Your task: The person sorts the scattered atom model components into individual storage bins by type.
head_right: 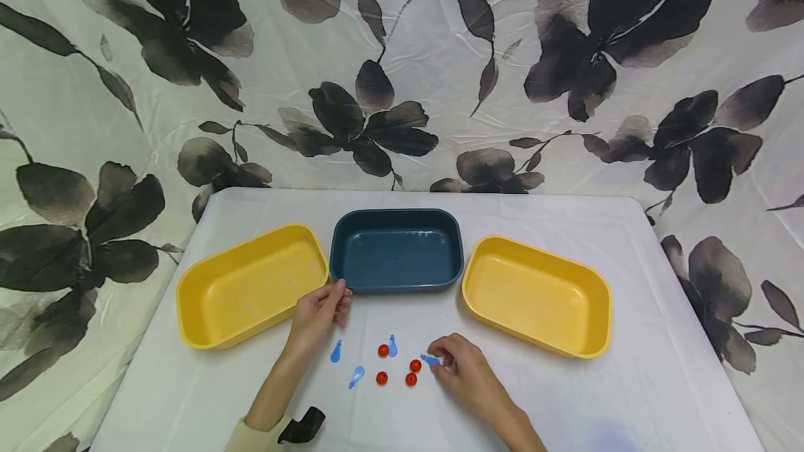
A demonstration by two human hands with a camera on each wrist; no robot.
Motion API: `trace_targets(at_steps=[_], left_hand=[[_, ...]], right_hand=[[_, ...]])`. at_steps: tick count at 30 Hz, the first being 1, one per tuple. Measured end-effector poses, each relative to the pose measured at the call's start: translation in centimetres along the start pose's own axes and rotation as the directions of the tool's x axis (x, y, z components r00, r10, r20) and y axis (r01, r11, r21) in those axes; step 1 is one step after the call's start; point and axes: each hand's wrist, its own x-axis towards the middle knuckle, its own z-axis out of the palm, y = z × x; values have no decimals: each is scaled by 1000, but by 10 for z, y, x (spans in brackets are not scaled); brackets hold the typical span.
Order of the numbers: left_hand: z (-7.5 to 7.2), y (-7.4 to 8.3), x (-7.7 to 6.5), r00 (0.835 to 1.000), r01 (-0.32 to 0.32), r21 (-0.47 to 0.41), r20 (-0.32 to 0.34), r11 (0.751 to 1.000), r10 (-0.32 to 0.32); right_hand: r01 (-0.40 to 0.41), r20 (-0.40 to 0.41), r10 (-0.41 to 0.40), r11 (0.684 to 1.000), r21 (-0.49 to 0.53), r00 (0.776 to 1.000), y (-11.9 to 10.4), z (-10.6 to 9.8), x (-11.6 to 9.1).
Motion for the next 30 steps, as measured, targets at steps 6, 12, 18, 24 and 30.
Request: trace_targets(at_steps=[6,12,18,24,30], left_hand=[[2,0,1,1000,20,8,5,1000,-20],[3,0,3,999,30,-27,28,999,-29],[5,1,3,997,76,-42,17,996,-76],[6,3,5,992,128,-63,16,990,-127],[5,5,5,992,119,-83,43,989,-115]], right_hand=[[14,1,-14,1000,-7,1000,-2,-1,2],[30,-13,-31,999,-28,999,-1,-3,3],[24,-25,-25,999,-36,999,-3,-6,5],[-15,-11,14,999,-36,1000,-4,-11,10],[-9,-12,8,1000,-13,1000,-2,-16,14]])
